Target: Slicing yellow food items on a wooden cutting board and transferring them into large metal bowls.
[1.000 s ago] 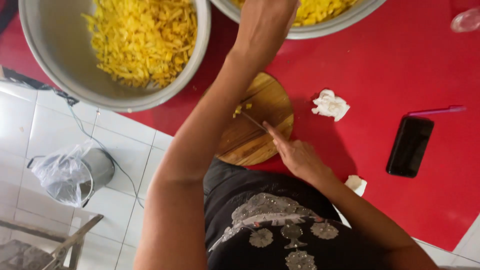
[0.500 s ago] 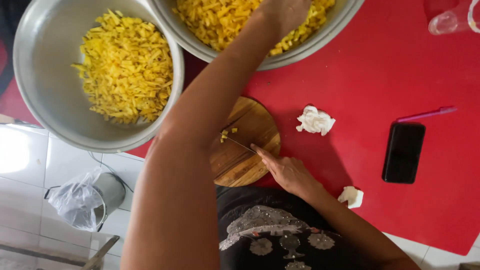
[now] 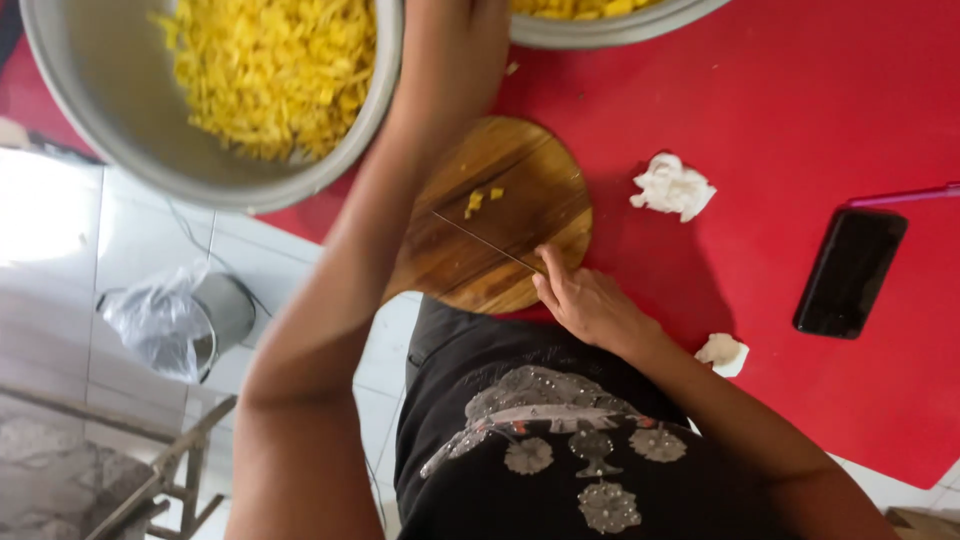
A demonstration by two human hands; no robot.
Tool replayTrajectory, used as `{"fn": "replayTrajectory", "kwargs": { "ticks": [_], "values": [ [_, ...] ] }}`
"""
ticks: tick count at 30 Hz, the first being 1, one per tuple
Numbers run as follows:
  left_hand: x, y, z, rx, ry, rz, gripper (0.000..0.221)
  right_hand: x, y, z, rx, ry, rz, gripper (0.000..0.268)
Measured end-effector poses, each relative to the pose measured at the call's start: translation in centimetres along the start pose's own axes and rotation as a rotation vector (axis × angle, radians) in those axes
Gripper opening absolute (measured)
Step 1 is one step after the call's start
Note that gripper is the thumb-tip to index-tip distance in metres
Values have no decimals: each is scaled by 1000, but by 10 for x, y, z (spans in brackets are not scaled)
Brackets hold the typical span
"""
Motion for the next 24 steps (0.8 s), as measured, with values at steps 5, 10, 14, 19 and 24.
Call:
{"fn": "replayTrajectory", "kwargs": {
  "ticks": [5, 10, 14, 19, 24],
  "values": [
    [78, -40, -112, -40, -249, 13, 19, -23, -15, -10, -98, 34, 30, 43],
    [77, 3, -219, -266, -225, 479, 35, -28, -44, -20, 171, 55, -72, 30],
    [83, -4, -244, -150, -232, 520, 55, -43, -45, -31, 217, 40, -35, 36],
    [76, -22, -272, -66, -249, 589, 51, -34, -20, -29, 325, -56, -171, 22],
    [79, -26, -265, -18, -225, 585, 27, -44, -11, -35, 258, -17, -171, 24]
  ]
}}
Point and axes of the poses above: each hand's wrist, its own z-axis towards the middle knuckle, its own y-axis out of the palm, x = y × z, the point moved 6 cm from there along z, towards the middle knuckle, and after that the axes turned 15 degrees about y, right-handed, at the moved point
